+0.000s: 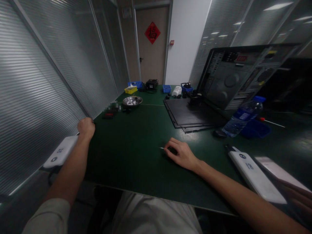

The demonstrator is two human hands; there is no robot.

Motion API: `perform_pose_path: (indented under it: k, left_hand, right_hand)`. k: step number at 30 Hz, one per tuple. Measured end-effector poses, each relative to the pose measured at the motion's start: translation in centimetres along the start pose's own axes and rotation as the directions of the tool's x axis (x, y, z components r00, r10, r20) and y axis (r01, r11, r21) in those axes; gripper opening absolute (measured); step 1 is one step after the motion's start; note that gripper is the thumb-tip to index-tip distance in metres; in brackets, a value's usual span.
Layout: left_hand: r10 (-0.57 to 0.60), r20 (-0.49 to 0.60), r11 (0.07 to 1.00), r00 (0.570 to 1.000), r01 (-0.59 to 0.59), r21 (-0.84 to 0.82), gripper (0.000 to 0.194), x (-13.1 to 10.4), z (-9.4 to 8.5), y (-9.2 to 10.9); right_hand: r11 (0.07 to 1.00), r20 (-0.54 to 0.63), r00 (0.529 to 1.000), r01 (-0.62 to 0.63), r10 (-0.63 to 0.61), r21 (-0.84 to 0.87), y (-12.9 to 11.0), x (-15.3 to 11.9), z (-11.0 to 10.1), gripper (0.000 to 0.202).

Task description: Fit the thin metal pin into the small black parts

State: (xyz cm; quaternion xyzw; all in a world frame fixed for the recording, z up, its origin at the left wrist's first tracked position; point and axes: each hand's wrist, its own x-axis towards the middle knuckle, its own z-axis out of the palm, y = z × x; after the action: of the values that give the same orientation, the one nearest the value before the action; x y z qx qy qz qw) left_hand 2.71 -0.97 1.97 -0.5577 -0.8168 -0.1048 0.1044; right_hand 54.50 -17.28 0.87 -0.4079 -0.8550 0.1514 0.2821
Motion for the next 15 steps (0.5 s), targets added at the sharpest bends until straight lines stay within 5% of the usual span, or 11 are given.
perform_pose_path:
  k: [4,5,7,10,12,15]
  left_hand:
    - [0.266,0.046,0.959,0.963,-0.259,-0.111,0.026,-1.5,-0.5,4.0]
    - [0.405,0.041,0.901,0.913,-0.392,-0.184,0.025,-2.4,-0.6,5.8]
    - [0.689,-0.014,0.671,0.725,-0.644,-0.366,0.025,-5.3,-0.9,9.9]
    - [0.870,-0.145,0.322,0.471,-0.767,-0.556,0.023,-10.9,-1.3,16.1]
    - [0.905,-0.210,0.158,0.371,-0.749,-0.644,0.019,-14.5,-1.8,19.1]
    - [0.929,-0.207,0.051,0.308,-0.658,-0.751,0.015,-18.0,-2.4,21.5]
  right_hand:
    - [0.999,0.007,1.000,-0.029,0.029,-0.028,0.0,0.1,0.0,0.014]
    - [0.998,0.003,0.999,-0.041,0.041,-0.037,0.1,0.1,0.1,0.014]
    - [0.996,-0.005,0.998,-0.067,0.067,-0.051,0.2,0.2,0.1,0.014]
    - [0.992,-0.016,0.994,-0.112,0.111,-0.062,0.3,0.3,0.2,0.014]
    - [0.988,-0.022,0.991,-0.136,0.135,-0.068,0.2,0.4,0.2,0.014]
    - [0.985,-0.017,0.988,-0.155,0.154,-0.072,0.2,0.4,0.1,0.013]
